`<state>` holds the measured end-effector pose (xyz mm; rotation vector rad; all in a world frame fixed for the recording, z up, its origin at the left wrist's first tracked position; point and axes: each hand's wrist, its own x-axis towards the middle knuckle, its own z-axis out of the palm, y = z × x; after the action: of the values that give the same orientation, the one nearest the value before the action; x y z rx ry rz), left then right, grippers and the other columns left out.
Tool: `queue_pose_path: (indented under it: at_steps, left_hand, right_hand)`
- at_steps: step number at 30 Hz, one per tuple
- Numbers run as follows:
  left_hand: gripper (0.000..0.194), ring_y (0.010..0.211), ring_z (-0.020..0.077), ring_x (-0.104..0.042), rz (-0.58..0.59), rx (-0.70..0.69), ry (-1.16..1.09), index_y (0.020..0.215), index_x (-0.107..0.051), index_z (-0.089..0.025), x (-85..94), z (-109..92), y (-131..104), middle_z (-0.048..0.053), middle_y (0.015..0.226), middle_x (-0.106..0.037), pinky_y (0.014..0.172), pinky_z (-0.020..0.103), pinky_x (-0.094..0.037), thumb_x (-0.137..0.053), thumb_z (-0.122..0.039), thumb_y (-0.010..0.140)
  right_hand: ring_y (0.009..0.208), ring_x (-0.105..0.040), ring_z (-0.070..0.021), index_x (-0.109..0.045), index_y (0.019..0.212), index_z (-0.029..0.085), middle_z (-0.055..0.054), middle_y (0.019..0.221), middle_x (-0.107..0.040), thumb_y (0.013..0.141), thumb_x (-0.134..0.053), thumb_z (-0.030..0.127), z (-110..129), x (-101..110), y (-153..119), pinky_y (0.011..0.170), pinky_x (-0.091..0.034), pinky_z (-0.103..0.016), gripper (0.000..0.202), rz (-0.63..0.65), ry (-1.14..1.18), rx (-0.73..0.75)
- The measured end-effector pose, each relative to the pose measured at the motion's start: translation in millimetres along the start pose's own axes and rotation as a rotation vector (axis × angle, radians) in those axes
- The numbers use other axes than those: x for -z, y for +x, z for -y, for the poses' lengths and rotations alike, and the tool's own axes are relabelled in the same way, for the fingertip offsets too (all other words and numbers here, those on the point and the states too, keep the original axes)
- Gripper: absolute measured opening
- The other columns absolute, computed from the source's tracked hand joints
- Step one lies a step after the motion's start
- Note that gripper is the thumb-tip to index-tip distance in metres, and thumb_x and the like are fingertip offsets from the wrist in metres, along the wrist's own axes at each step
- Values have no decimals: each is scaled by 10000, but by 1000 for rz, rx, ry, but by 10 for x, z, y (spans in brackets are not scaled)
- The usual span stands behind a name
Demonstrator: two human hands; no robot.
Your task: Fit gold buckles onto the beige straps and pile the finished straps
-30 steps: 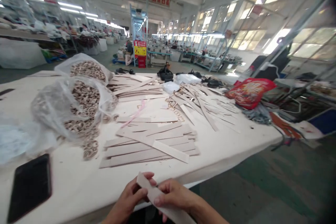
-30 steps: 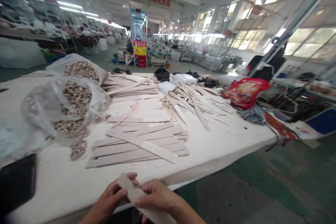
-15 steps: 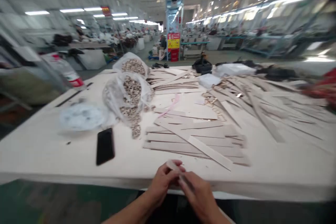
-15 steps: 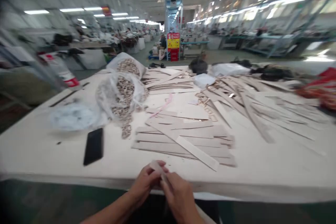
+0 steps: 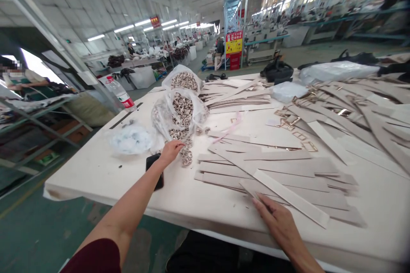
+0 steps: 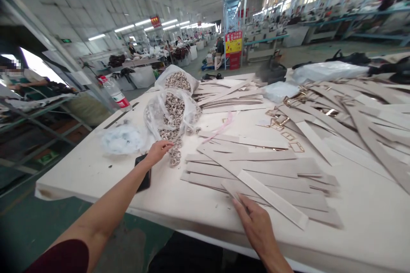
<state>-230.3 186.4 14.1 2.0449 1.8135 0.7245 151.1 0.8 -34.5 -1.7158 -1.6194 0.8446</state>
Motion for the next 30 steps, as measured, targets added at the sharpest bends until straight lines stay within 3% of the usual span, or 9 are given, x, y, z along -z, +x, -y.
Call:
queue_pose_path:
  at_steps: [3, 6, 10, 14, 17, 19, 22, 26, 30]
  left_hand:
    - [215, 985, 211, -561, 6, -30, 58, 892, -711, -209, -130, -62, 282, 58, 999, -673, 919, 325, -402, -532, -259, 783]
    - [124, 910, 217, -576, 39, -12, 78, 761, -710, -199, -219, -98, 474, 55, 881, -681, 852, 310, -422, -621, -245, 688]
    - [103, 839, 208, -582, 25, 32, 12, 674, -664, -181, -219, -123, 483, 42, 815, -665, 743, 283, -439, -666, -273, 626]
    - [319, 724, 170, -590, 14, 77, -154, 886, -621, -149, -204, -282, 206, 47, 794, -657, 575, 239, -440, -528, -427, 763]
    - [370, 710, 138, -589, 74, 87, -405, 946, -572, -145, -337, -602, -165, 68, 904, -666, 497, 192, -402, -482, -474, 804]
    - [319, 721, 121, -583, 144, 106, -725, 914, -566, -157, -488, -895, -444, 68, 959, -666, 494, 172, -384, -575, -442, 770]
    - [237, 773, 124, -585, 219, 96, -1029, 870, -574, -168, -707, -1331, -804, 56, 965, -676, 536, 175, -405, -652, -351, 743]
    - [171, 776, 140, -592, 237, 11, -1062, 845, -593, -154, -843, -1695, -1050, 67, 962, -688, 552, 197, -428, -665, -278, 752]
    - [142, 808, 157, -601, 265, -48, -1041, 863, -605, -153, -818, -1786, -1136, 81, 1029, -676, 594, 222, -460, -649, -254, 773]
  right_hand:
    - [1063, -609, -264, -689, 1057, 224, -35, 1102, -686, 834, -443, 532, 6, 16, 23, 931, -468, -355, 453, 44, 19, 18]
    - [1042, -618, -254, -682, 1061, 261, -12, 1094, -691, 842, -445, 527, 28, 34, 39, 898, -479, -335, 419, 78, 32, 21]
    - [1048, -611, -252, -678, 1073, 260, -21, 1109, -684, 845, -454, 515, 18, 31, 53, 904, -465, -327, 409, 88, 68, 23]
    - [1056, -594, -258, -681, 1074, 228, -50, 1100, -683, 829, -487, 497, 40, 36, 49, 936, -430, -339, 412, 35, 135, 3]
    - [753, -628, -203, -693, 996, 197, -36, 750, -686, 832, -485, 500, 196, 46, 7, 689, -483, -282, 403, 92, 288, -35]
    - [477, -481, -120, -678, 904, 171, 30, 511, -508, 837, -475, 513, 360, 38, -27, 463, -374, -220, 404, 190, 492, -81]
    - [366, -220, -48, -619, 815, 152, 90, 454, -323, 813, -502, 536, 582, 6, -55, 367, -172, -191, 401, 258, 797, -172]
    - [368, -171, -32, -609, 872, 142, 97, 459, -315, 798, -536, 518, 651, -7, -87, 360, -115, -188, 390, 238, 925, -186]
    - [384, -199, -44, -624, 965, 141, 91, 464, -320, 816, -527, 491, 538, 3, -142, 372, -139, -187, 393, 198, 904, -171]
